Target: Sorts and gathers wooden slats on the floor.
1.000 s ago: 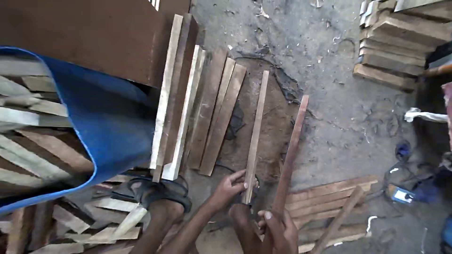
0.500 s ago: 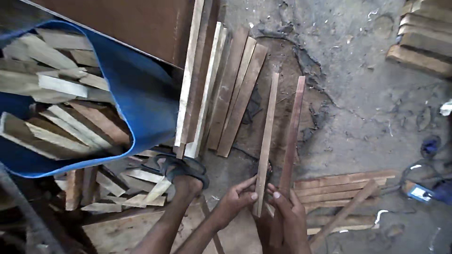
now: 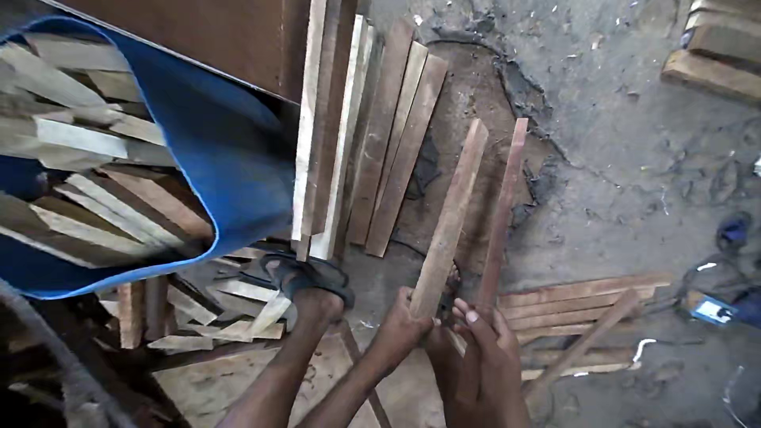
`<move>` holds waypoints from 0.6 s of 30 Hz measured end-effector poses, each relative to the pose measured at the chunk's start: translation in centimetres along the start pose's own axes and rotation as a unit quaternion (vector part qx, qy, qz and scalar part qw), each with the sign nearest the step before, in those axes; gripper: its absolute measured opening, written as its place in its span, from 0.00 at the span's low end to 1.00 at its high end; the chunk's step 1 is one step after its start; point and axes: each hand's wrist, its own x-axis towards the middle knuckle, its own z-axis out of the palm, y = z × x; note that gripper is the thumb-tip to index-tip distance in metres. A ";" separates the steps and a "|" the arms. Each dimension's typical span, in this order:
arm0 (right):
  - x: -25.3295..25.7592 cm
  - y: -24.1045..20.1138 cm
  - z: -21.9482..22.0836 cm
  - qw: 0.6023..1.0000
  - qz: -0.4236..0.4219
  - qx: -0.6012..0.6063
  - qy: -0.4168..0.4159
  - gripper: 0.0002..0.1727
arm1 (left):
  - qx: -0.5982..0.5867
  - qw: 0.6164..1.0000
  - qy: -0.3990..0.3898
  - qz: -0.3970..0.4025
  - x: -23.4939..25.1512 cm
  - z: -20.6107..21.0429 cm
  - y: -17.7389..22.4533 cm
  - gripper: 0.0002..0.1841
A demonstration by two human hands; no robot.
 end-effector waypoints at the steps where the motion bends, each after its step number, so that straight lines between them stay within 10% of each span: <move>1: 0.0 -0.2 0.2 1.000 0.002 0.013 0.003 0.25 | -0.020 1.000 -0.005 0.005 -0.2 0.0 0.3 0.33; 10: 0.6 0.4 0.0 1.000 -0.001 -0.003 -0.010 0.26 | -0.158 0.976 -0.113 0.096 -1.2 -0.4 -0.3 0.15; 18: 0.7 0.5 0.1 1.000 -0.009 0.015 -0.021 0.28 | -0.200 0.966 -0.138 0.089 -0.7 0.5 0.0 0.18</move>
